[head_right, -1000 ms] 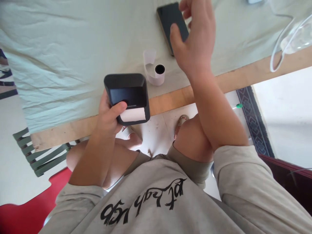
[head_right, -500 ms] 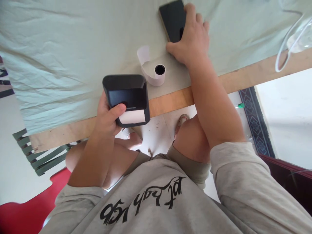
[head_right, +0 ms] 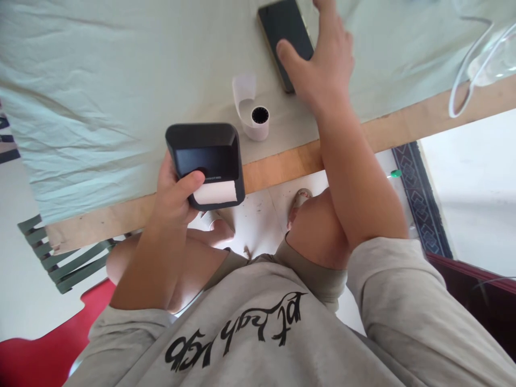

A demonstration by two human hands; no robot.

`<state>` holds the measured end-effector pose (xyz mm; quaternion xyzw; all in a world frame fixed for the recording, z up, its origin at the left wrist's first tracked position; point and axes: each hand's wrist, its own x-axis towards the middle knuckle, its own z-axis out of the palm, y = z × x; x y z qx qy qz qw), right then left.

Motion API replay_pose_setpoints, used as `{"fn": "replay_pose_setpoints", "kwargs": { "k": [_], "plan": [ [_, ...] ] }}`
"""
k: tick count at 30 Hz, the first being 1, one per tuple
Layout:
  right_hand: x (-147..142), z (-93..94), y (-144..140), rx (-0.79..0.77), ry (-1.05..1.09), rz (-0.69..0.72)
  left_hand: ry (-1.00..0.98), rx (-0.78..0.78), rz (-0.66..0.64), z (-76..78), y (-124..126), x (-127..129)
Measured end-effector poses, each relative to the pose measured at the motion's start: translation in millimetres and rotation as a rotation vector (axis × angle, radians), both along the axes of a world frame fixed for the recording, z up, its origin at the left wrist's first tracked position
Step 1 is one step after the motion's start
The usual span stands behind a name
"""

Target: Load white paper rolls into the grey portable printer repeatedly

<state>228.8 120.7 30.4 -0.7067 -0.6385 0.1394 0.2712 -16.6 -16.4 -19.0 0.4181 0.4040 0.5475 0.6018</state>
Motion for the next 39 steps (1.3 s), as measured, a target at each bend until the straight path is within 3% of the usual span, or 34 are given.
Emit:
{"fn": "replay_pose_setpoints", "kwargs": {
  "k": [3,6,9,14,18,22,26,30,35,39],
  "plan": [
    [-3.2,5.0,-38.8,0.439,0.135,0.242,-0.034,0.003,-0.018,2.6,-0.5,1.9],
    [-23.4,4.3,-81.7,0.739,0.17,0.592,-0.12,-0.054,-0.001,6.9,1.0,5.5],
    [-44.2,-2.0,-105.9,0.716,0.054,0.751,-0.216,-0.145,0.047,11.8,3.1,8.5],
    [-37.7,-9.0,-93.1,0.552,0.01,0.668,-0.232,-0.171,0.101,10.7,4.4,7.7],
    [-18.5,-5.6,-72.6,0.619,0.086,0.487,-0.218,-0.141,0.086,7.2,4.7,6.0],
    [-26.7,-5.7,-80.7,0.699,0.136,0.65,-0.207,-0.118,0.042,8.5,5.6,6.9],
    [-47.4,-14.1,-99.0,0.679,-0.013,0.792,-0.184,-0.14,0.028,12.4,5.5,7.4],
    [-54.1,-19.7,-104.2,0.618,-0.077,0.802,-0.183,-0.175,0.024,16.6,4.1,4.5],
    [-52.8,-13.5,-105.0,0.583,-0.113,0.804,-0.157,-0.237,0.077,19.1,4.9,3.4],
    [-50.8,-4.9,-103.7,0.629,-0.172,0.654,-0.194,-0.245,0.053,18.5,7.4,6.3]
  ]
}}
